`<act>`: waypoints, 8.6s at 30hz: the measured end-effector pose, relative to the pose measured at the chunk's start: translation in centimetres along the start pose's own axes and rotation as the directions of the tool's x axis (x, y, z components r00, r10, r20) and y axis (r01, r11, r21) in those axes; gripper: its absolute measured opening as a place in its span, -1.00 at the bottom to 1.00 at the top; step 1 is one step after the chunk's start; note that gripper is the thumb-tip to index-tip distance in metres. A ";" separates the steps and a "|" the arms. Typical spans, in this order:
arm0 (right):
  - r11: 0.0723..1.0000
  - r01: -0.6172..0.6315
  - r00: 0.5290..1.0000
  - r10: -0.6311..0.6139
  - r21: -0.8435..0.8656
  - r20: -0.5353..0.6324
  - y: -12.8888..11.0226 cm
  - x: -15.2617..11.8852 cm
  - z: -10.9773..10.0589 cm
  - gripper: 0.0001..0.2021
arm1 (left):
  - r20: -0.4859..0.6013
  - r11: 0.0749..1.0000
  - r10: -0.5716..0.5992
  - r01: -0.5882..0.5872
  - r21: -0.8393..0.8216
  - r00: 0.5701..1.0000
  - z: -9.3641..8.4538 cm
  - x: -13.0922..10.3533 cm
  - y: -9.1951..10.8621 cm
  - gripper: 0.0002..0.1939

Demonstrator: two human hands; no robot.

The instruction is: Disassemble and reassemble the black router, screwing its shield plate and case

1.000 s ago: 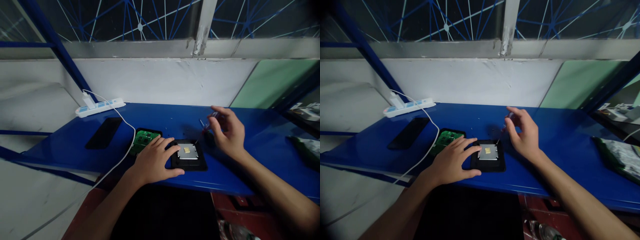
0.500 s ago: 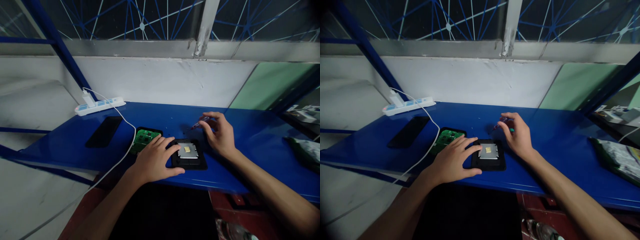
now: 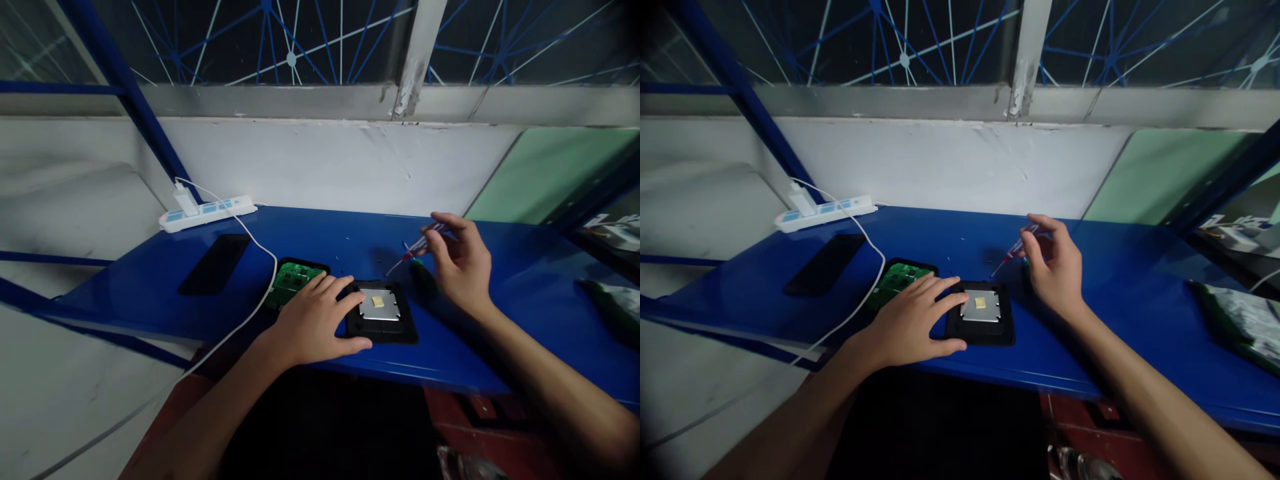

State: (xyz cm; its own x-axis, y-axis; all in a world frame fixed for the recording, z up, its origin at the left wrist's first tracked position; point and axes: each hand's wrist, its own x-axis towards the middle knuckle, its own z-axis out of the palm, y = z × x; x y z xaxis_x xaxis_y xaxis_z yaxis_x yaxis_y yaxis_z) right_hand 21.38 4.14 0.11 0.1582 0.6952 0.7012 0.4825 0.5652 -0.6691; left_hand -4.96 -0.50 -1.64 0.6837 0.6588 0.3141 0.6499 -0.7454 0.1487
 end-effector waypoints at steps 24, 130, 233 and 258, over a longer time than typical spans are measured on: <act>0.906 -0.387 0.895 0.324 0.173 0.306 -0.1 0.4 0.5 -0.70 | -0.146 0.980 -0.136 0.111 -0.166 0.980 2.4 2.1 6.2 -0.61; 0.961 0.255 0.945 -0.272 0.112 0.184 -3.0 -2.5 -0.5 -0.61 | 0.012 0.995 -0.095 0.095 -0.013 0.995 0.0 -0.1 1.3 -0.30; 0.940 0.339 0.905 -0.337 0.039 0.261 -3.3 -2.1 -1.2 -0.58 | 0.022 0.993 -0.116 0.116 0.009 0.993 0.1 -0.4 1.4 -0.34; 0.927 0.374 0.904 -0.369 0.021 0.218 -3.1 -1.9 -0.9 -0.50 | 0.028 0.992 -0.124 0.124 0.002 0.992 0.0 -0.3 1.5 -0.36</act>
State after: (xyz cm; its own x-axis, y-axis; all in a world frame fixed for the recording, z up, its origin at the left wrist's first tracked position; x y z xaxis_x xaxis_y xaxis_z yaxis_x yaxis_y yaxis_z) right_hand 20.33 0.67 1.12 -0.2227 0.5163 0.8269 0.4889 0.7930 -0.3635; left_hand -4.19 -1.78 -1.49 0.6072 0.7485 0.2665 0.7299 -0.6581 0.1850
